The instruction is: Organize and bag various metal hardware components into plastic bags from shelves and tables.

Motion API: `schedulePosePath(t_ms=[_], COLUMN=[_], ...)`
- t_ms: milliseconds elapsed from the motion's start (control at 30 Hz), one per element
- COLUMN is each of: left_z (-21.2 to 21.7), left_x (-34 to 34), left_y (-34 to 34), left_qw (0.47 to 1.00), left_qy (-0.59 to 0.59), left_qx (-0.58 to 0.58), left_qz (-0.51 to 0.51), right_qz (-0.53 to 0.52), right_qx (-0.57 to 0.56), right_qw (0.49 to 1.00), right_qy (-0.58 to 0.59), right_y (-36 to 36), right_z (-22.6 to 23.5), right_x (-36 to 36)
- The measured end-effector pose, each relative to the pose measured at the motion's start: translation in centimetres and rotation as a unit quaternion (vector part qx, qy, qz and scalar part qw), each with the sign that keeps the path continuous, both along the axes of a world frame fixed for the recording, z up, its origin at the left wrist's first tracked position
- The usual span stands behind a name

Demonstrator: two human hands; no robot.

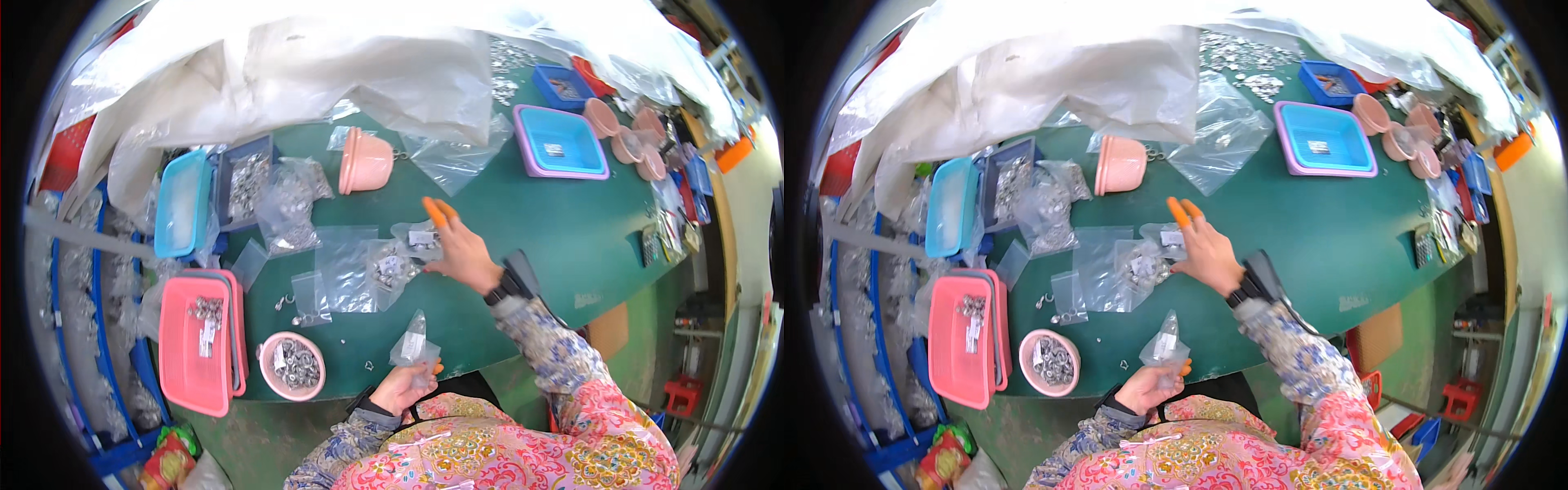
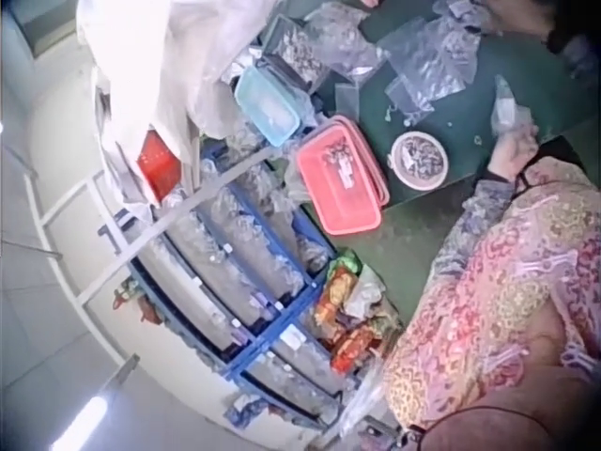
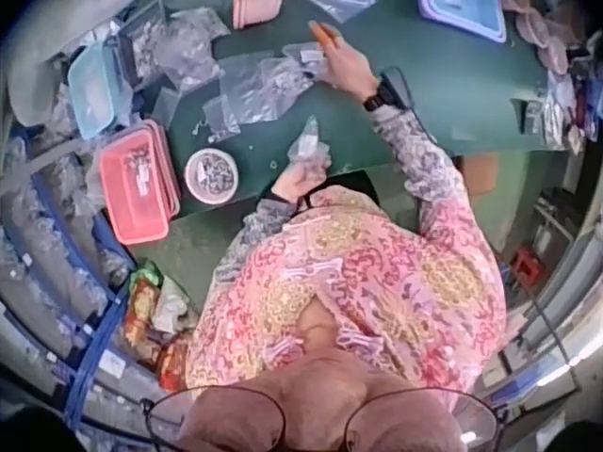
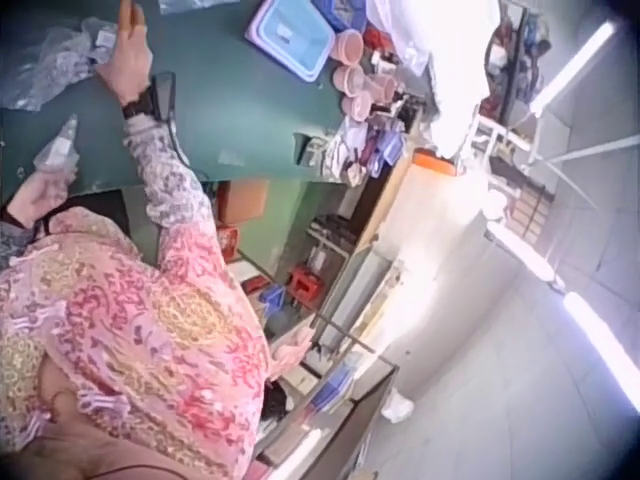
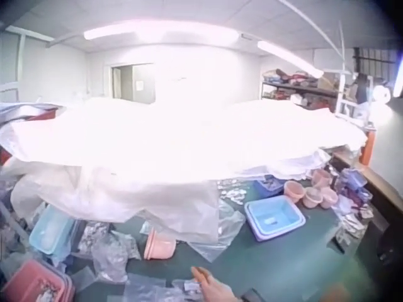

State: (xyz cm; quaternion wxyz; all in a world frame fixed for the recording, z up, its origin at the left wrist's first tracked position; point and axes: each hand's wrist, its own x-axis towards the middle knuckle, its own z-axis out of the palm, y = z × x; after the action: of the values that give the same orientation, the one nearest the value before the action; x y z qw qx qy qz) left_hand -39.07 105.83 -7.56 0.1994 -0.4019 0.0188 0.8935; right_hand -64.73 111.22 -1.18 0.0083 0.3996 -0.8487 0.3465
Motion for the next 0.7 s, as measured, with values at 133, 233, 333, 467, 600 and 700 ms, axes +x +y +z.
schedulePosePath(t_ms=[133,233,333,467,600,700], left_z=[2.7,2.1,2.3,2.0,2.3,0.1], left_x=[-1.6,-0.4,-0.6,-0.8,0.5,4.1], left_y=[1.1,1.3,2.1,2.4,3.8,3.7], left_qw=[0.984,0.978,0.987,0.990,0.992,0.988], left_qy=[-0.035,0.032,0.048,0.094,0.057,0.121], left_qx=[-0.141,-0.160,-0.104,-0.014,0.017,0.046], left_qz=[-0.101,-0.128,-0.116,-0.104,-0.111,-0.081], right_qz=[0.068,0.065,0.101,0.189,0.358,0.398], right_qx=[0.153,0.033,0.038,0.030,0.089,0.089], right_qw=[0.986,0.995,0.993,0.978,0.922,0.903], right_qy=[0.009,-0.062,-0.048,-0.083,-0.122,-0.135], right_y=[0.4,2.1,6.1,8.1,9.0,7.9], right_z=[-6.3,-2.5,-1.4,1.5,1.4,3.4], right_x=[-4.3,-1.7,2.9,9.8,15.9,18.2])
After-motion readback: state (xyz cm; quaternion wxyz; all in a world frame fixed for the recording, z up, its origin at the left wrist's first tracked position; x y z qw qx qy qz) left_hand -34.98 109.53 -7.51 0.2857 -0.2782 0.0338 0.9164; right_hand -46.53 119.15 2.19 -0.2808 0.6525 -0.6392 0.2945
